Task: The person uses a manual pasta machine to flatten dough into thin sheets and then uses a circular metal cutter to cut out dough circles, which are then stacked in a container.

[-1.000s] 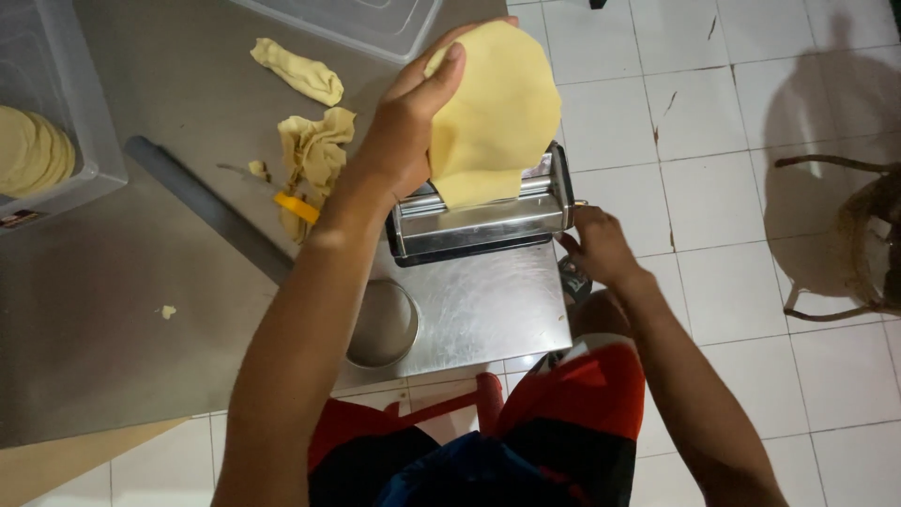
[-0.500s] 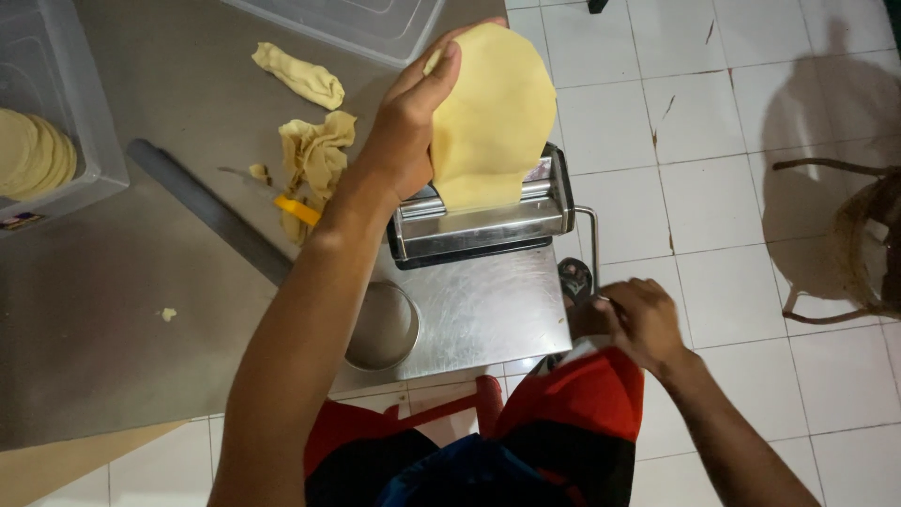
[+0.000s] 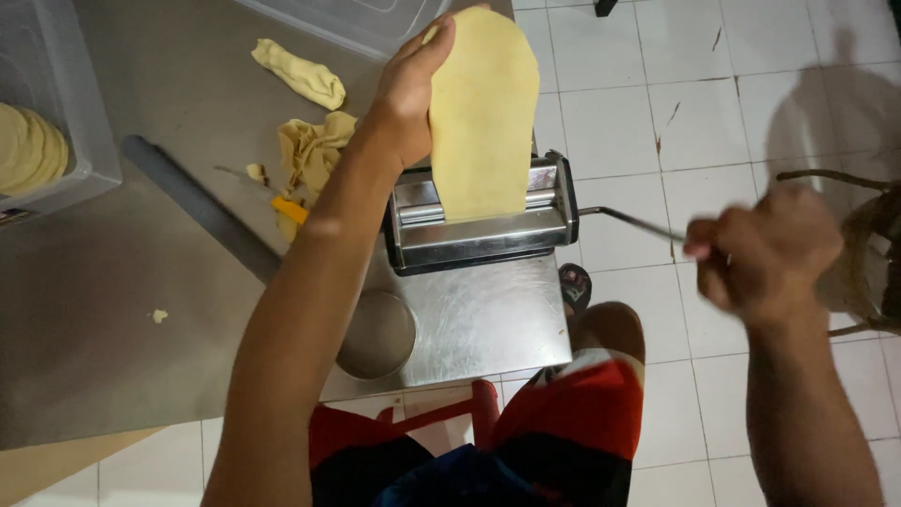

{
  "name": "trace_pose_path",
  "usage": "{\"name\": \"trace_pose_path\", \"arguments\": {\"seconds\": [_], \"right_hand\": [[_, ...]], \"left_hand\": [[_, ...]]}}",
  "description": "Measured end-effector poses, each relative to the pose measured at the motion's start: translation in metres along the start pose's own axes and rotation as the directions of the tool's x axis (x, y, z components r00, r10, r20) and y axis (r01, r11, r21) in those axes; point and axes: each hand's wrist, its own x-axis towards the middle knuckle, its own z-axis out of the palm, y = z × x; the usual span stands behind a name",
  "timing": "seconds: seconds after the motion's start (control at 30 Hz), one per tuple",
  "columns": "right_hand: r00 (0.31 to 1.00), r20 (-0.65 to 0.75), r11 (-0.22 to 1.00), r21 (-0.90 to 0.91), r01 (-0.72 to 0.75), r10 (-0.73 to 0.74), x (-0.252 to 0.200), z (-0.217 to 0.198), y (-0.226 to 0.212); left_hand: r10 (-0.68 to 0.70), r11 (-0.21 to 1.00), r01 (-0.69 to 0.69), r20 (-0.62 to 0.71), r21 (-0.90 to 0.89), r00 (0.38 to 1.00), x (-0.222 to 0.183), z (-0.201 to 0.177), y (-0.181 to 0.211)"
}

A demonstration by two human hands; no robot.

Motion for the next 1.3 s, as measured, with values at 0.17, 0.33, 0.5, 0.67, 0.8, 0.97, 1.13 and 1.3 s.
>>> {"name": "trace_pose_path", "arguments": {"seconds": [0.17, 0.33, 0.5, 0.67, 0.8, 0.97, 1.13, 1.3], "right_hand": [[0.993, 0.116, 0.999, 0.005, -0.037, 0.036, 0.038, 0.047, 0.055], [0.981, 0.16, 0.934, 0.323, -0.153, 0.106, 0.072, 0.129, 0.075], [0.924, 0.266, 0.795, 0.478, -0.373, 0.273, 0.019, 0.223, 0.074], [0.228, 0.848, -0.39, 0.438, -0.81, 0.479, -0.017, 0.231, 0.006], [0.821, 0.429, 0.689, 0.463, -0.557, 0.376, -0.136, 0.233, -0.019], [0.361, 0.87, 0.601, 0.097, -0.793, 0.337, -0.076, 0.083, -0.086], [0.39, 0.886, 0.713, 0.102, -0.694, 0.253, -0.053, -0.014, -0.084], [0.819, 0.534, 0.937, 0.129, -0.325, 0.211, -0.025, -0.041, -0.041]], "left_hand": [[-0.08, 0.996, 0.086, -0.168, 0.03, 0.982, 0.007, -0.001, -0.001], [-0.101, 0.995, 0.103, -0.156, 0.006, 0.983, 0.008, -0.011, -0.012], [-0.144, 0.99, 0.142, -0.186, -0.022, 0.972, 0.003, -0.008, -0.012], [-0.095, 0.995, 0.098, -0.243, 0.0, 0.965, -0.006, -0.005, -0.011], [-0.072, 0.997, 0.078, -0.247, 0.015, 0.966, -0.01, -0.003, -0.012], [-0.062, 0.971, 0.136, -0.344, 0.196, 0.937, 0.004, -0.014, -0.02], [-0.086, 0.987, 0.119, -0.26, 0.112, 0.962, -0.01, -0.003, -0.012], [-0.128, 0.968, 0.183, -0.288, 0.172, 0.949, -0.019, 0.001, -0.015]]}}
